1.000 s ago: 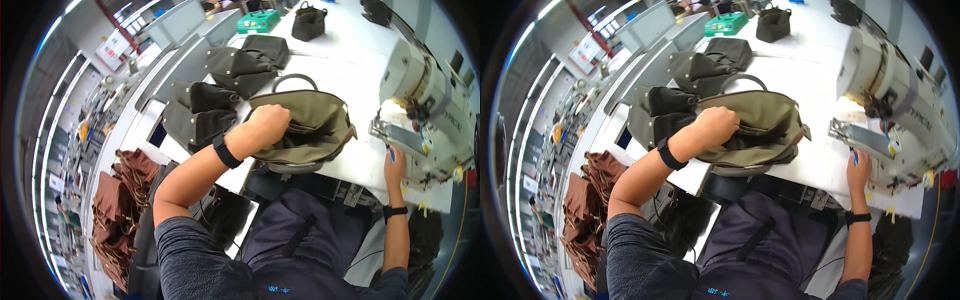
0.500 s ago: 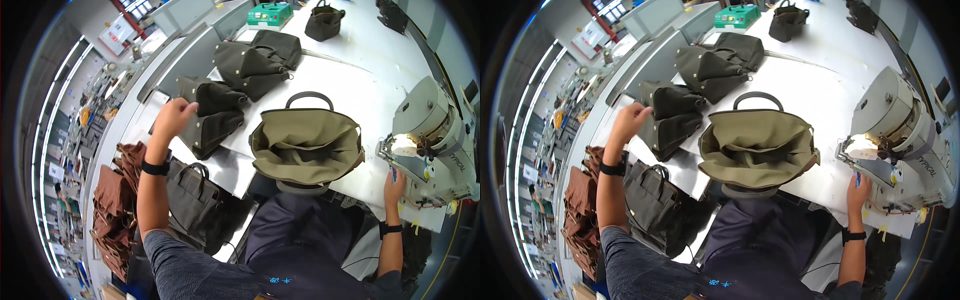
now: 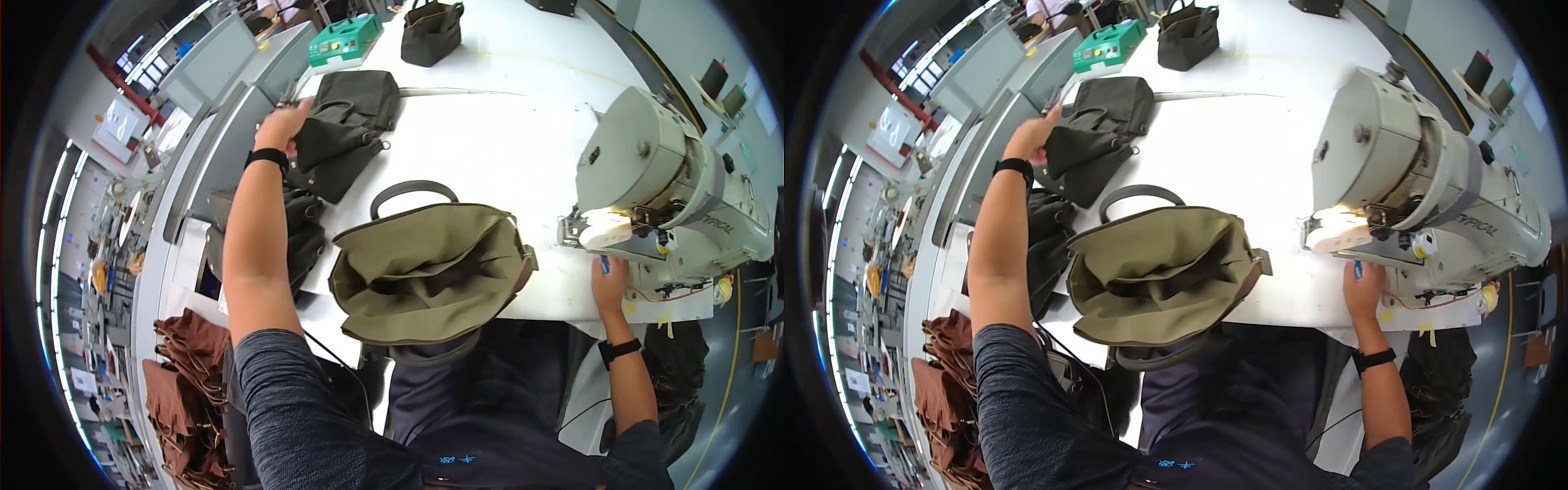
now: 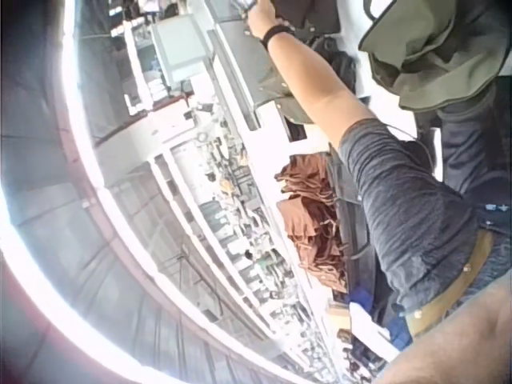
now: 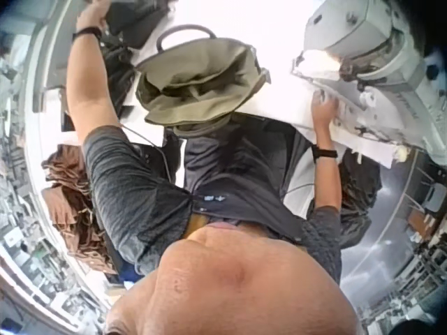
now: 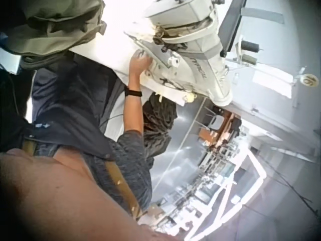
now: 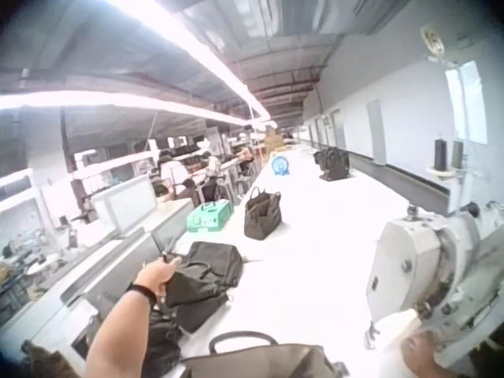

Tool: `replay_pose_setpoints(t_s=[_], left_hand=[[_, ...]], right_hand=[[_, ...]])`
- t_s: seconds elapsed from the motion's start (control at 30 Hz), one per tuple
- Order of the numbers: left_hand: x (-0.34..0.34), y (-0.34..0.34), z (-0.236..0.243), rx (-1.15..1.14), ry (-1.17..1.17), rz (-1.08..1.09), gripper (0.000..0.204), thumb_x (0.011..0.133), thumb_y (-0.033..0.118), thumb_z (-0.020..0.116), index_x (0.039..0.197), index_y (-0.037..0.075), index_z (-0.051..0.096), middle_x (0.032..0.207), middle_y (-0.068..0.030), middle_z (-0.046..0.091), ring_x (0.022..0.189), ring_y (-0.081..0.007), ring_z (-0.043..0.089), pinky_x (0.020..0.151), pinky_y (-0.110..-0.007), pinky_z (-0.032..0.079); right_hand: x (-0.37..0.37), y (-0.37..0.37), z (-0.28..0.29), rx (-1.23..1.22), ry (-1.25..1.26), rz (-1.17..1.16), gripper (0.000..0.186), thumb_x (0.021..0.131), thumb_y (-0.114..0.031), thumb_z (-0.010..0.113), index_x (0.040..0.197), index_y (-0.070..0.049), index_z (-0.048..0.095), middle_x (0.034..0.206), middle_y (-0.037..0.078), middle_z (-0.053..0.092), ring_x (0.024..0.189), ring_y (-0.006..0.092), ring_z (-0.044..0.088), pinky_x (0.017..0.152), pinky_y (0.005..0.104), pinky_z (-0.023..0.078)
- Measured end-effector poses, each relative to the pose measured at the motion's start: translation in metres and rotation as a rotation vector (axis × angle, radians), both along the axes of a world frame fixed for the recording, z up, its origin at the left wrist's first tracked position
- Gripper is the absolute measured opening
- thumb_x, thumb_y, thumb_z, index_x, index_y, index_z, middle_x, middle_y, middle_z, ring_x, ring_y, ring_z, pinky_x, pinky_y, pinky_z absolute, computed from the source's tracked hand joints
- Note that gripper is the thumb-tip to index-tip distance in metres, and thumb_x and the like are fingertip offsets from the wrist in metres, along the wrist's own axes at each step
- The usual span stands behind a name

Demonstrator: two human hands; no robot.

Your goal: The person sews zippers onto dark green canvas bags using a sewing machine. They position each bag under the needle, guide the fabric while stitching, and trim threads with scissors. The person handles multiple bags sequentially, inspecting the zipper alignment and stitching quality before moving to the next item.

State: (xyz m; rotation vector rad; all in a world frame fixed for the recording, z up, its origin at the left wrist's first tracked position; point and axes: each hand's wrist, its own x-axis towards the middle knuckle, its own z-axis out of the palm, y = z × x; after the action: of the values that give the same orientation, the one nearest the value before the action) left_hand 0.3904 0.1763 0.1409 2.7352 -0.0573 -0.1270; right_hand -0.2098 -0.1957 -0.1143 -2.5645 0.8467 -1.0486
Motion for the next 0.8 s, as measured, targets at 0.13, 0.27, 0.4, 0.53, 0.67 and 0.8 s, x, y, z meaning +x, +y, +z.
replay_pose_setpoints(t_s=[0.13, 0.27, 0.4, 0.53, 0.67, 0.8], left_hand=[[0.018, 0.007, -0.036, -0.250, 0.146, 0.059, 0.072, 0.097, 0.062, 0.055, 0.122, -0.006, 0.058, 0.080, -0.0162, 0.062, 0.064, -0.0333, 0.074, 0.054, -0.046, 0.062], [0.011, 0.032, -0.013, -0.509, 0.060, 0.064, 0.049, 0.101, 0.038, 0.050, 0.098, -0.009, 0.062, 0.079, -0.0187, 0.067, 0.063, -0.0325, 0.075, 0.054, -0.043, 0.063], [-0.049, 0.084, 0.054, -0.808, -0.203, -0.011, 0.048, 0.103, 0.036, 0.052, 0.103, -0.011, 0.065, 0.083, -0.0210, 0.070, 0.066, -0.0321, 0.075, 0.057, -0.043, 0.064], [-0.190, 0.171, 0.058, -1.086, -0.470, -0.229, 0.048, 0.109, 0.041, 0.052, 0.118, -0.004, 0.067, 0.105, -0.0152, 0.075, 0.084, -0.0247, 0.075, 0.073, -0.038, 0.063], [-0.321, 0.201, -0.022, -1.377, -0.459, -0.092, 0.054, 0.113, 0.041, 0.047, 0.129, -0.008, 0.065, 0.110, -0.0187, 0.076, 0.094, -0.0271, 0.076, 0.077, -0.041, 0.063], [-0.387, 0.203, -0.099, -1.191, -0.102, -0.077, 0.053, 0.116, 0.034, 0.043, 0.124, -0.012, 0.068, 0.113, -0.0201, 0.076, 0.100, -0.0284, 0.076, 0.085, -0.040, 0.064]], right_hand=[[0.001, 0.001, 0.000, 0.032, 0.049, -0.054, 0.022, 0.094, -0.017, 0.069, 0.109, 0.000, 0.071, 0.105, 0.022, 0.068, 0.100, 0.0452, 0.061, 0.092, 0.0525, 0.047], [0.002, 0.000, 0.002, 0.028, 0.018, -0.007, 0.021, 0.094, -0.017, 0.069, 0.108, -0.001, 0.072, 0.103, 0.022, 0.068, 0.099, 0.0447, 0.062, 0.091, 0.0527, 0.047], [0.000, -0.004, -0.001, 0.031, 0.021, 0.000, 0.021, 0.095, -0.017, 0.068, 0.107, 0.000, 0.072, 0.102, 0.023, 0.068, 0.099, 0.0448, 0.062, 0.091, 0.0534, 0.047], [-0.004, -0.007, -0.007, 0.059, 0.056, -0.004, 0.022, 0.096, -0.017, 0.067, 0.110, 0.000, 0.072, 0.105, 0.023, 0.068, 0.102, 0.0455, 0.062, 0.092, 0.0529, 0.048], [-0.004, -0.008, -0.008, 0.093, 0.027, 0.040, 0.027, 0.099, -0.015, 0.064, 0.119, 0.001, 0.071, 0.114, 0.021, 0.069, 0.109, 0.0403, 0.063, 0.100, 0.0475, 0.048], [-0.004, -0.011, -0.005, 0.142, 0.080, 0.031, 0.028, 0.100, -0.018, 0.064, 0.121, 0.000, 0.071, 0.113, 0.019, 0.069, 0.108, 0.0372, 0.064, 0.099, 0.0460, 0.049]])
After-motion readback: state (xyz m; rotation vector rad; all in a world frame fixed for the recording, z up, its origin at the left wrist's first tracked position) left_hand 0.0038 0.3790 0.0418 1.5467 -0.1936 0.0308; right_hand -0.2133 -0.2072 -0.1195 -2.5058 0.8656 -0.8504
